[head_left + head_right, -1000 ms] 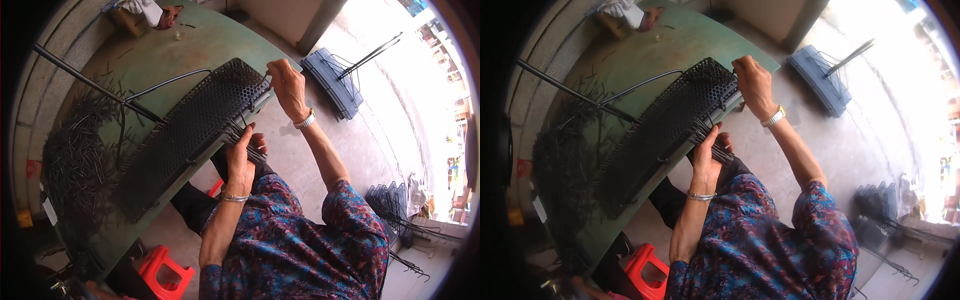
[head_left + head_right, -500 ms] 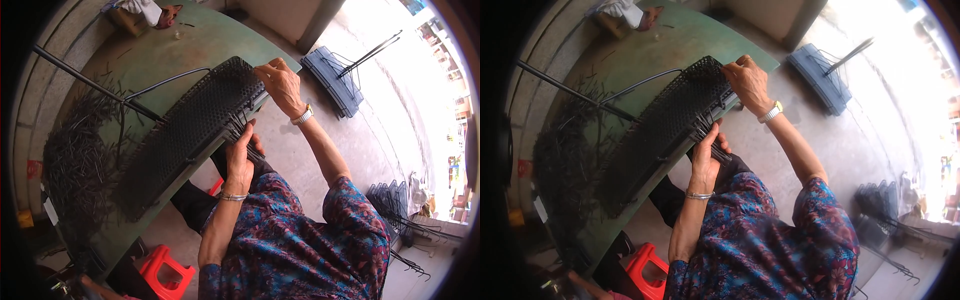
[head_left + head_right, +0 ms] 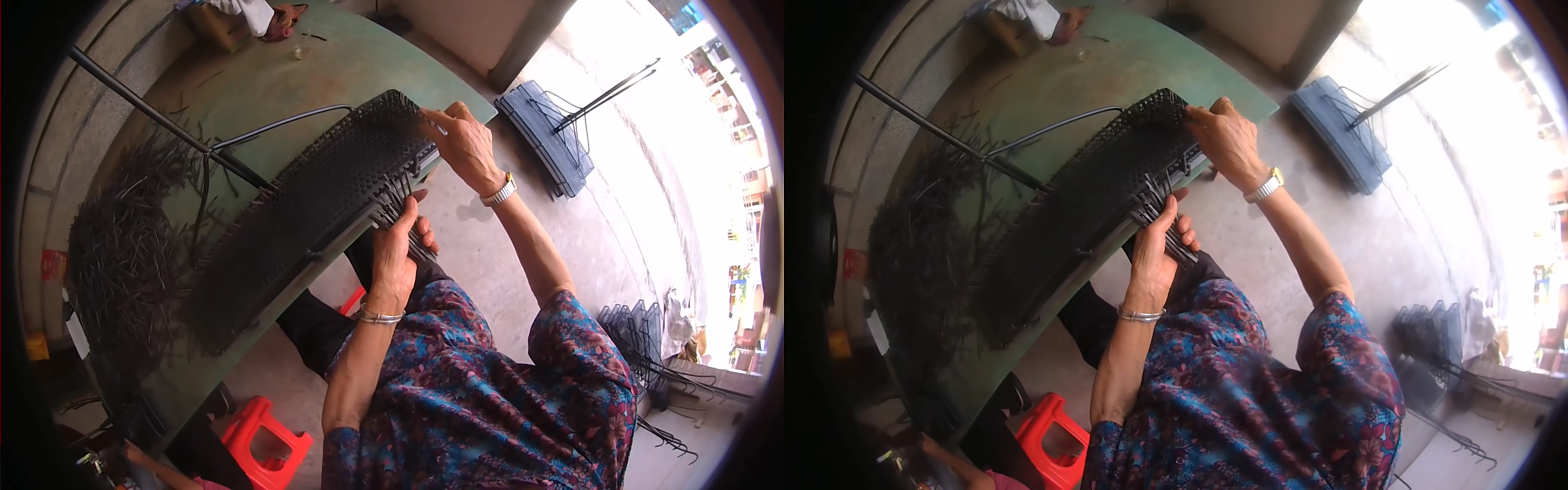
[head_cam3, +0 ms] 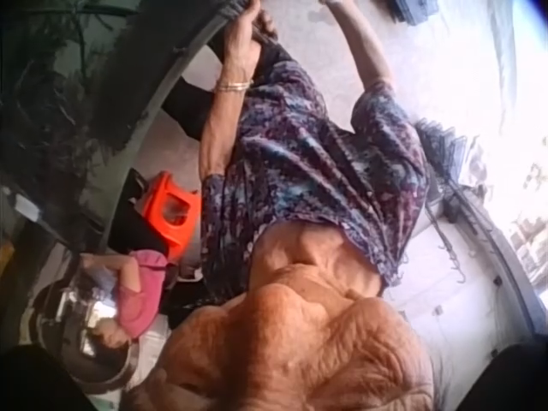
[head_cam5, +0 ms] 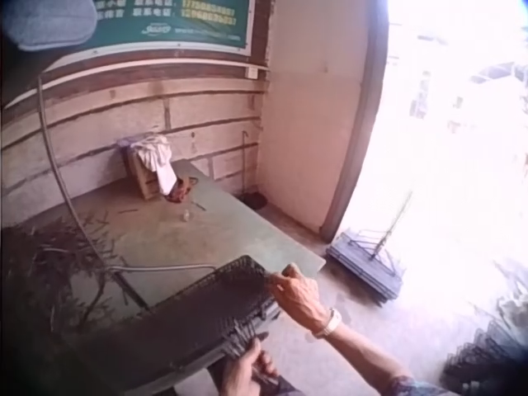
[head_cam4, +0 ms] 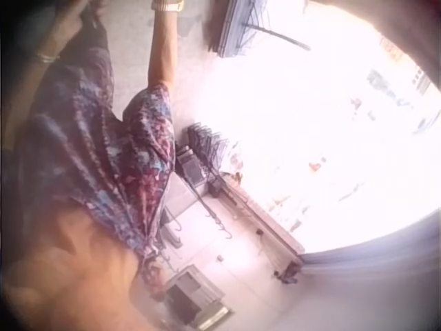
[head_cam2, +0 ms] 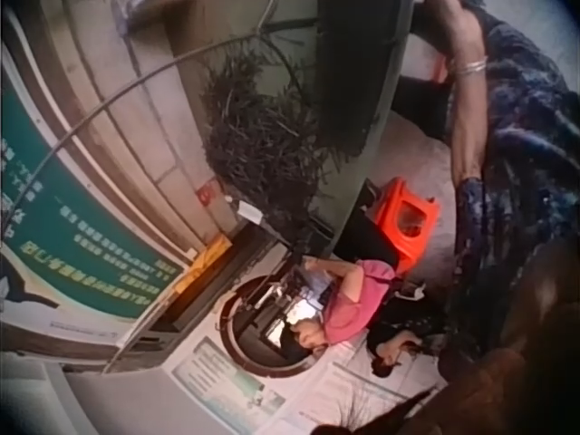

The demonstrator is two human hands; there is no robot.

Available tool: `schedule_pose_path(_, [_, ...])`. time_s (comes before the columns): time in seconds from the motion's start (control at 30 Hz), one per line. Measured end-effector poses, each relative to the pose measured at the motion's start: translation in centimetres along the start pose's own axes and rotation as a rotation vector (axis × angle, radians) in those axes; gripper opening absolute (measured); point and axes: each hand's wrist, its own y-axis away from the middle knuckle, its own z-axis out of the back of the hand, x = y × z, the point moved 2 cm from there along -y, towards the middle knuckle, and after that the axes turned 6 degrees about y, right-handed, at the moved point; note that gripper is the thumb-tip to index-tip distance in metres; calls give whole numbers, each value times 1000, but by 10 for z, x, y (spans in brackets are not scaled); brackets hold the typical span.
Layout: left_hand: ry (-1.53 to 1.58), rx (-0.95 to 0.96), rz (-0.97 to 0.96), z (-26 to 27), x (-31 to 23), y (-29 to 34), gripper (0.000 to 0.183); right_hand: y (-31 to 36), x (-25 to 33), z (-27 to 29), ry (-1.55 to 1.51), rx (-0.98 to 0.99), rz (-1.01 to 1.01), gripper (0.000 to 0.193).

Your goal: Inserting small metal rods into a perforated metal grid on a workbench.

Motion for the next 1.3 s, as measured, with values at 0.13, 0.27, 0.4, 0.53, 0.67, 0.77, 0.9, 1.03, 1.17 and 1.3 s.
schedule_pose_path(0.13, [-49,55,-51,5,-4,-1,30,6,17,25,-400,398,-127,28])
schedule_pose_path(0.27, [-99,29,-49,5,-9,2,30,25,33,24,-742,655,-51,25])
schedule_pose_path(0.4, [-182,48,9,2,-18,7,35,18,30,24,-739,736,-98,23])
schedule_pose_path(0.53, [-208,25,9,2,-26,10,31,18,36,21,-766,673,-140,23])
schedule_pose_path(0.67, [-229,38,-11,12,-27,6,30,14,38,17,-869,741,-160,22])
schedule_pose_path(0.77, [-212,92,-34,18,-25,1,31,7,38,17,-918,809,-153,20])
schedule_pose_path(0.9, [-26,86,-34,30,-28,-10,34,-10,45,24,-908,765,-165,19])
schedule_pose_path(1.03, [81,42,-12,43,-27,-18,34,-33,47,15,-772,376,-177,16])
schedule_pose_path(1.17, [155,-62,-28,28,-23,-15,28,-46,54,-8,-686,110,-118,11])
schedule_pose_path(1.3, [204,10,-86,29,-21,-17,20,-52,58,-29,-686,52,-62,10])
